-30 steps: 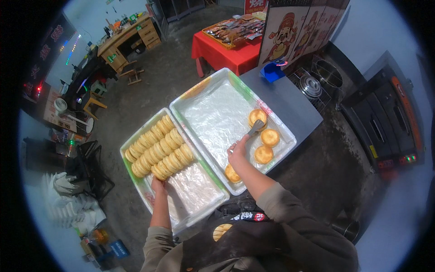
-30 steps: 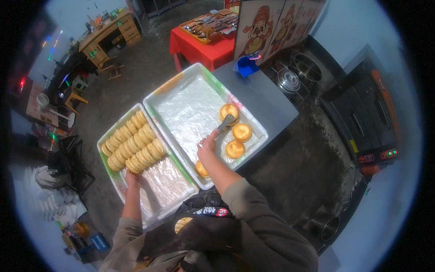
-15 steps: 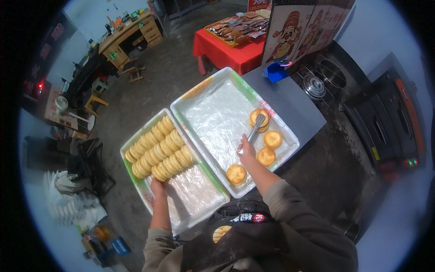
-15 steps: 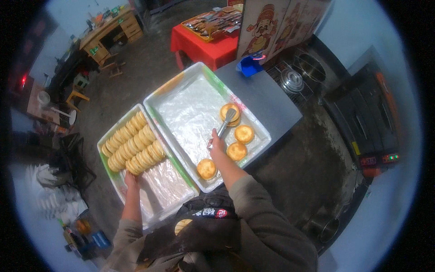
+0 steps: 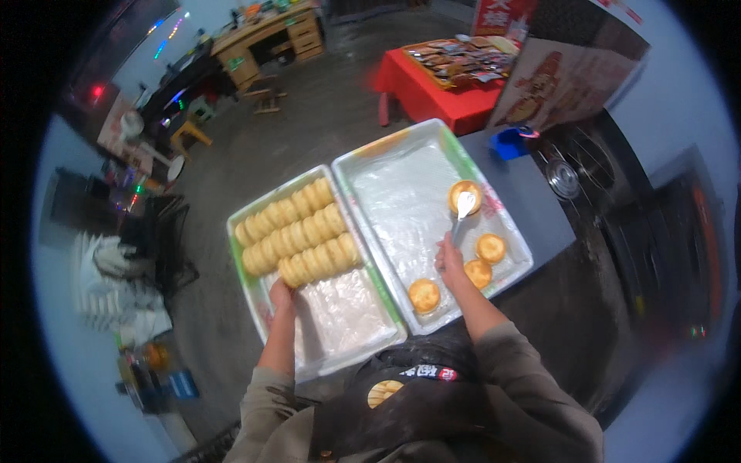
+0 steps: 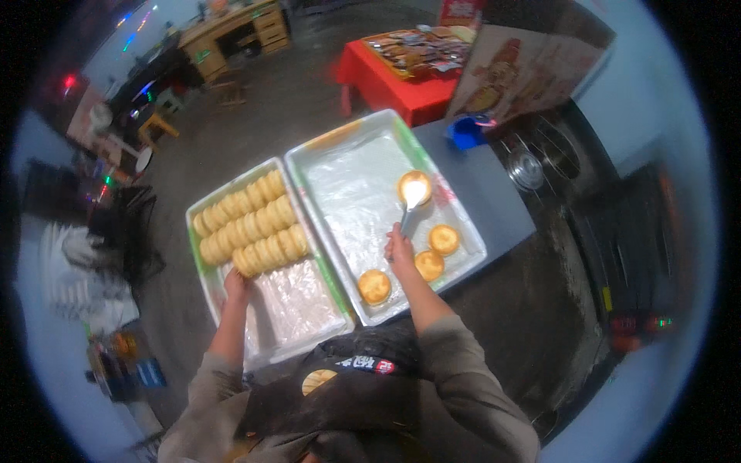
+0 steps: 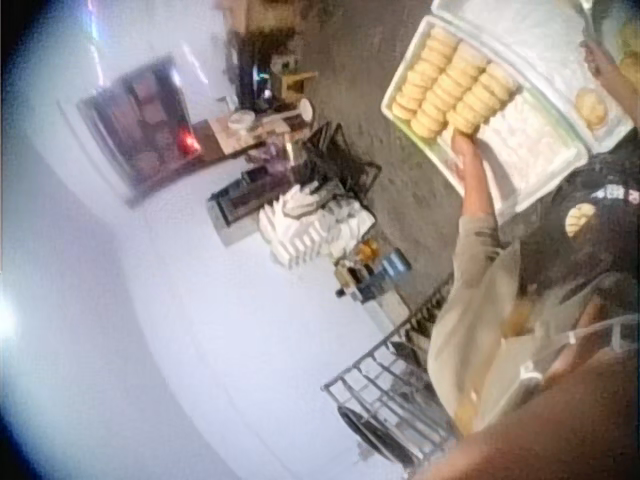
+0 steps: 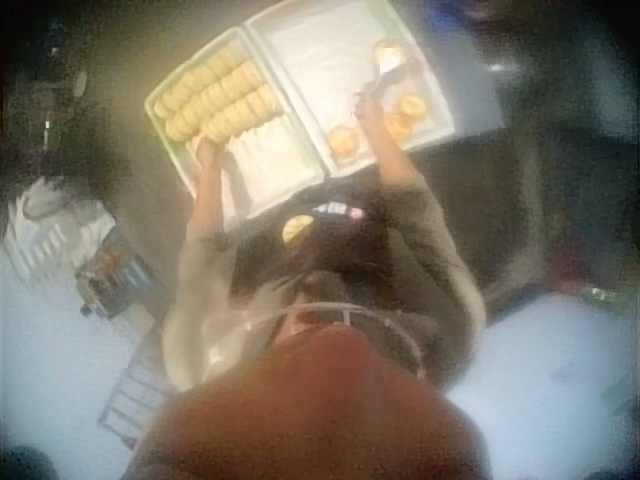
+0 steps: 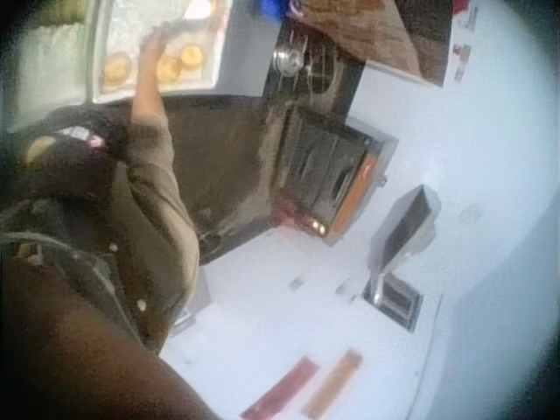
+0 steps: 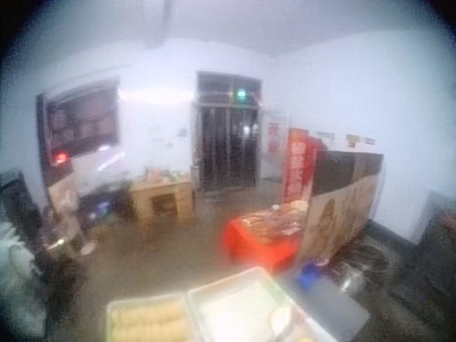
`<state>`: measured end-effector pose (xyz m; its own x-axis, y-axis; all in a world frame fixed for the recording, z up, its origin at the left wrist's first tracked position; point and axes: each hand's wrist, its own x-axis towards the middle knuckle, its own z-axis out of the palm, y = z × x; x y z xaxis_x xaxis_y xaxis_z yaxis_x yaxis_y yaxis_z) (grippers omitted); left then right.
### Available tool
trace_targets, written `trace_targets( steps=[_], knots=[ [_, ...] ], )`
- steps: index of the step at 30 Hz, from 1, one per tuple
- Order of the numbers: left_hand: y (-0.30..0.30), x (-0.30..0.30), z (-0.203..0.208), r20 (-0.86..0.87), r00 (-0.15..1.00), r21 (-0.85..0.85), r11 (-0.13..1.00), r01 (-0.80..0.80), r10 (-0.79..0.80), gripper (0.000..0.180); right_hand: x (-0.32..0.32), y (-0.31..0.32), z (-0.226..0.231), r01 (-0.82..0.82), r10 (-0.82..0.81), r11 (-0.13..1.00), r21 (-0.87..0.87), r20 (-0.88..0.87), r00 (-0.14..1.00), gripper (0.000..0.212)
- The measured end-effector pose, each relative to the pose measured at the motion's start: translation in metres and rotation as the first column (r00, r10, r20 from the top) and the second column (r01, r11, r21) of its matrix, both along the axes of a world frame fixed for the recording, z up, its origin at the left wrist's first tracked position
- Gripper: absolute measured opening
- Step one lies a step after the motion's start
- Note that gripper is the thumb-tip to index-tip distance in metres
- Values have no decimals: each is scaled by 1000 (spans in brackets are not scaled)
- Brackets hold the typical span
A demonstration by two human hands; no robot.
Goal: The person uses tongs to transfer round baked buns from one tray to another, then covers the tray with a white cloth. The person also briefly adjusts items on a nearby red display table.
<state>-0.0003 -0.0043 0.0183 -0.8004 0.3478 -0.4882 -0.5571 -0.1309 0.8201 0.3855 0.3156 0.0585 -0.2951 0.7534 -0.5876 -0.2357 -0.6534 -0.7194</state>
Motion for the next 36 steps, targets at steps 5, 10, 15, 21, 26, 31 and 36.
trace_targets(
  steps=[5,10,15,21,26,31,36],
  knots=[
    [-2,1,-9,-238,970,-323,946,-40,-40,27,-35,-42,48,-235,200,951,201,178,963,44],
    [17,34,-14,57,988,13,990,-143,142,19,-63,-122,102,-563,493,780,273,284,822,43],
    [6,37,6,253,956,-98,987,-129,150,26,-113,-205,119,-778,756,620,95,190,626,44],
    [-15,23,-11,281,959,-132,991,10,28,29,-165,-253,104,-908,873,414,69,251,418,46],
    [-22,13,-46,69,998,-298,955,17,4,26,-192,-266,87,-939,890,344,3,317,327,48],
    [-38,17,-45,68,997,-140,990,30,-21,31,-209,-259,62,-961,785,268,66,563,257,57],
    [-71,27,-12,140,988,31,997,-75,70,42,-213,-254,46,-968,587,203,147,773,241,65]
  ],
)
